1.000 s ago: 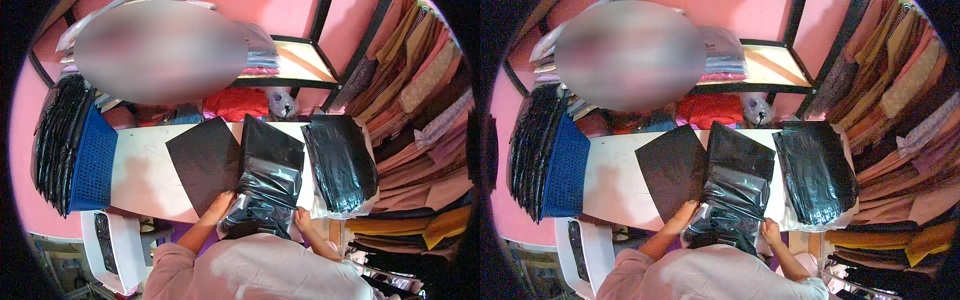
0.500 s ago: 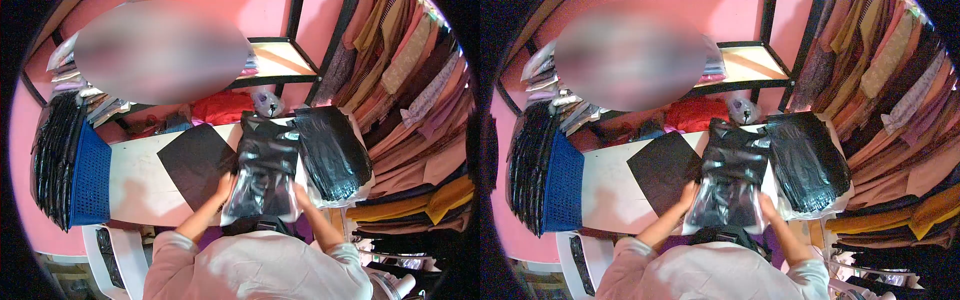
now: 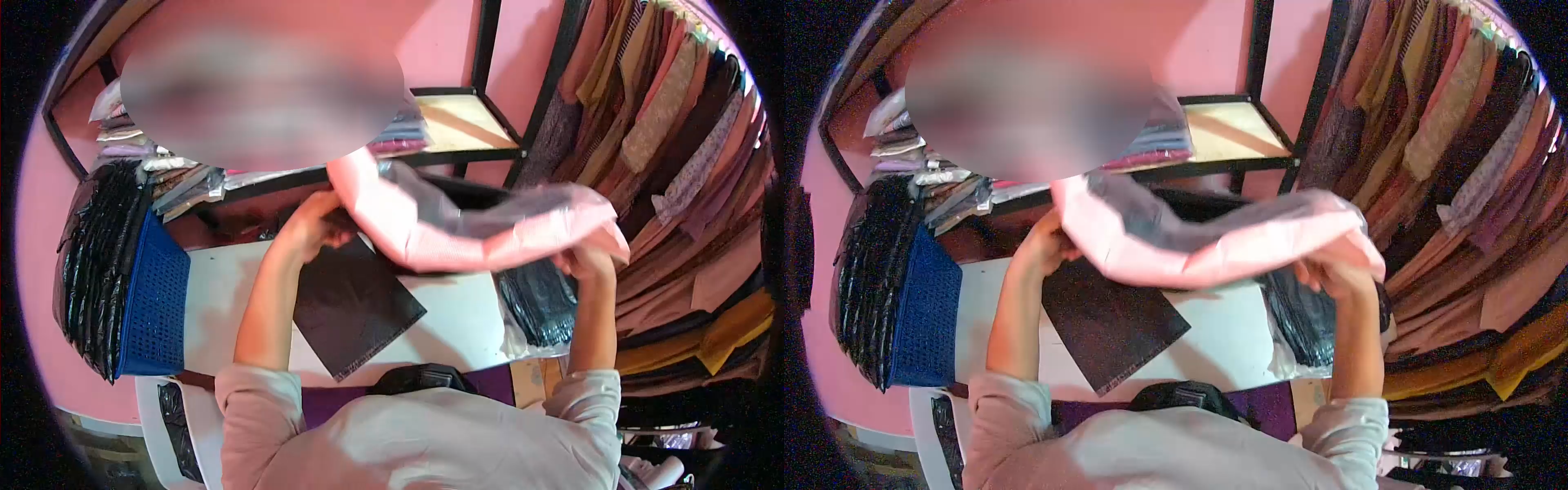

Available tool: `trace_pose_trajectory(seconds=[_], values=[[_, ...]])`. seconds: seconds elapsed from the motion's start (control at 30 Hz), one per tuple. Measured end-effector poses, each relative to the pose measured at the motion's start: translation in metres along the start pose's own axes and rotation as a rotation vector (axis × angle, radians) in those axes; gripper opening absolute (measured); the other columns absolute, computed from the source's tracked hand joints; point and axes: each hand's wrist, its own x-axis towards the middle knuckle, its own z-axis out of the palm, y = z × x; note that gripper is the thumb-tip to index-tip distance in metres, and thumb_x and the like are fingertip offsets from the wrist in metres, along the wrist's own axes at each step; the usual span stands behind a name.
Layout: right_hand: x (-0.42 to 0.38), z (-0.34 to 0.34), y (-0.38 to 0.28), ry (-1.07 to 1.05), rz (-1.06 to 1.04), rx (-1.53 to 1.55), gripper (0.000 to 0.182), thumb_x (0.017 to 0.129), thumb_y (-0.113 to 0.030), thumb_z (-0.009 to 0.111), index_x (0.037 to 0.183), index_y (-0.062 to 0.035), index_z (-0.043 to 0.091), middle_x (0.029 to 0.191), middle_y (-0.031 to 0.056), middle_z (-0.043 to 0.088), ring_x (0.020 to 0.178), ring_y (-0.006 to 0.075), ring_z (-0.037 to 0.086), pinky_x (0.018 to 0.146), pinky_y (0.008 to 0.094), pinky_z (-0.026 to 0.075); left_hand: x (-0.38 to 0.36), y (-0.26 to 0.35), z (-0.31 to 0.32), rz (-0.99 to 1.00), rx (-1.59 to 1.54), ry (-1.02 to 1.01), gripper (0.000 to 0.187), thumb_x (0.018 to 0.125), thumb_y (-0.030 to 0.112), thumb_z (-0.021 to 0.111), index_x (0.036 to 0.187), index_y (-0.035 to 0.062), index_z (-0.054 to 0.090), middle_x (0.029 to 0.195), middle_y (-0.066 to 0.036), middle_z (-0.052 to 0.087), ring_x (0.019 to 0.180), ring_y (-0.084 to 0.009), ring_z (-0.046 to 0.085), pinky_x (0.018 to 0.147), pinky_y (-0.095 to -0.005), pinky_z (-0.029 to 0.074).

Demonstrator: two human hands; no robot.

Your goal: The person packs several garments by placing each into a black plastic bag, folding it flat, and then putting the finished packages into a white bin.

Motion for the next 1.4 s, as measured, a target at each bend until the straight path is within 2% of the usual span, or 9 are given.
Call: trace_pose_trajectory(seconds=[0.13, 0.27, 0.43, 0.63, 0.7, 0.87, 1.0, 1.27, 1.4], values=[[0.014, -0.004, 0.026, -0.011, 0.040, 0.136, 0.039, 0.085, -0.041, 0.043, 0.068, -0.0063, 0.048, 0.052, 0.0048, 0.050, 0.034, 0.0151, 0.043, 0.029, 0.0239, 0.028, 0.010, -0.023, -0.015, 0.020, 0.134, 0.019, 0.032, 0.079, 0.034, 0.045, 0.079, 0.0049, 0.059, 0.059, -0.005, 0.056, 0.047, -0.0105, 0.050, 0.038, -0.0207, 0.034], [0.005, -0.013, 0.012, -0.239, -0.113, 0.242, 0.035, 0.087, -0.031, 0.043, 0.102, -0.0007, 0.050, 0.061, 0.0065, 0.054, 0.031, 0.0092, 0.039, 0.024, 0.0199, 0.027, -0.013, -0.005, -0.002, -0.020, 0.053, 0.041, 0.034, 0.077, 0.037, 0.049, 0.072, 0.0056, 0.059, 0.057, -0.006, 0.054, 0.048, -0.0107, 0.049, 0.041, -0.0214, 0.034], [0.044, -0.006, -0.006, -0.123, 0.019, 0.108, 0.034, 0.084, -0.027, 0.045, 0.058, -0.0061, 0.045, 0.049, 0.0082, 0.050, 0.042, 0.0137, 0.050, 0.034, 0.0230, 0.034, 0.031, -0.005, -0.015, -0.064, 0.140, 0.104, 0.029, 0.078, 0.031, 0.048, 0.067, 0.0051, 0.057, 0.057, -0.006, 0.054, 0.047, -0.0103, 0.046, 0.042, -0.0231, 0.031], [0.063, 0.015, -0.005, 0.105, -0.404, -0.072, 0.034, 0.087, -0.020, 0.038, 0.059, -0.0032, 0.046, 0.053, 0.0078, 0.050, 0.055, 0.0184, 0.057, 0.050, 0.0298, 0.042, 0.041, 0.005, -0.006, 0.461, 0.266, 0.324, 0.033, 0.084, 0.027, 0.043, 0.065, 0.0011, 0.052, 0.058, -0.005, 0.053, 0.053, -0.0122, 0.046, 0.049, -0.0286, 0.034], [0.043, 0.001, 0.016, 0.044, -0.594, -0.609, 0.030, 0.085, -0.018, 0.040, 0.062, -0.0011, 0.049, 0.054, 0.0079, 0.047, 0.051, 0.0182, 0.053, 0.049, 0.0305, 0.040, 0.029, -0.028, -0.023, 0.685, 0.656, 0.361, 0.030, 0.083, 0.021, 0.046, 0.061, 0.0000, 0.046, 0.055, -0.007, 0.045, 0.051, -0.0185, 0.044, 0.049, -0.0332, 0.033], [-0.013, 0.016, 0.181, -0.067, -0.298, -0.471, 0.023, 0.081, -0.013, 0.047, 0.063, 0.0006, 0.052, 0.060, 0.0114, 0.051, 0.052, 0.0199, 0.048, 0.049, 0.0334, 0.038, -0.031, -0.186, -0.014, 0.253, 0.967, 0.223, 0.025, 0.073, 0.021, 0.054, 0.061, -0.0004, 0.049, 0.066, -0.020, 0.051, 0.062, -0.0370, 0.052, 0.056, -0.0446, 0.040], [-0.042, 0.034, 0.330, -0.146, -0.126, -0.767, 0.023, 0.078, -0.016, 0.052, 0.062, 0.0006, 0.050, 0.065, 0.0204, 0.052, 0.063, 0.0379, 0.053, 0.056, 0.0419, 0.042, -0.053, -0.318, -0.004, -0.060, 1.152, 0.158, 0.027, 0.077, 0.025, 0.051, 0.068, -0.0001, 0.056, 0.075, -0.018, 0.058, 0.069, -0.0366, 0.057, 0.063, -0.0445, 0.047], [-0.054, 0.038, 0.305, 0.094, -0.192, -0.825, 0.007, 0.076, -0.005, 0.053, 0.075, 0.0022, 0.051, 0.076, 0.0169, 0.054, 0.062, 0.0328, 0.054, 0.054, 0.0367, 0.042, -0.062, -0.306, 0.007, 0.102, 1.160, 0.229, 0.023, 0.073, 0.020, 0.054, 0.063, 0.0002, 0.052, 0.073, -0.014, 0.057, 0.075, -0.0348, 0.058, 0.063, -0.0449, 0.046], [-0.061, 0.057, 0.290, 0.104, -0.226, -0.537, 0.030, 0.073, -0.007, 0.059, 0.098, -0.0009, 0.045, 0.080, 0.0159, 0.055, 0.064, 0.0250, 0.056, 0.057, 0.0338, 0.045, -0.066, -0.312, 0.020, -0.062, 1.046, 0.275, 0.031, 0.072, 0.025, 0.058, 0.089, 0.0004, 0.049, 0.081, -0.020, 0.058, 0.082, -0.0393, 0.056, 0.066, -0.0441, 0.046]])
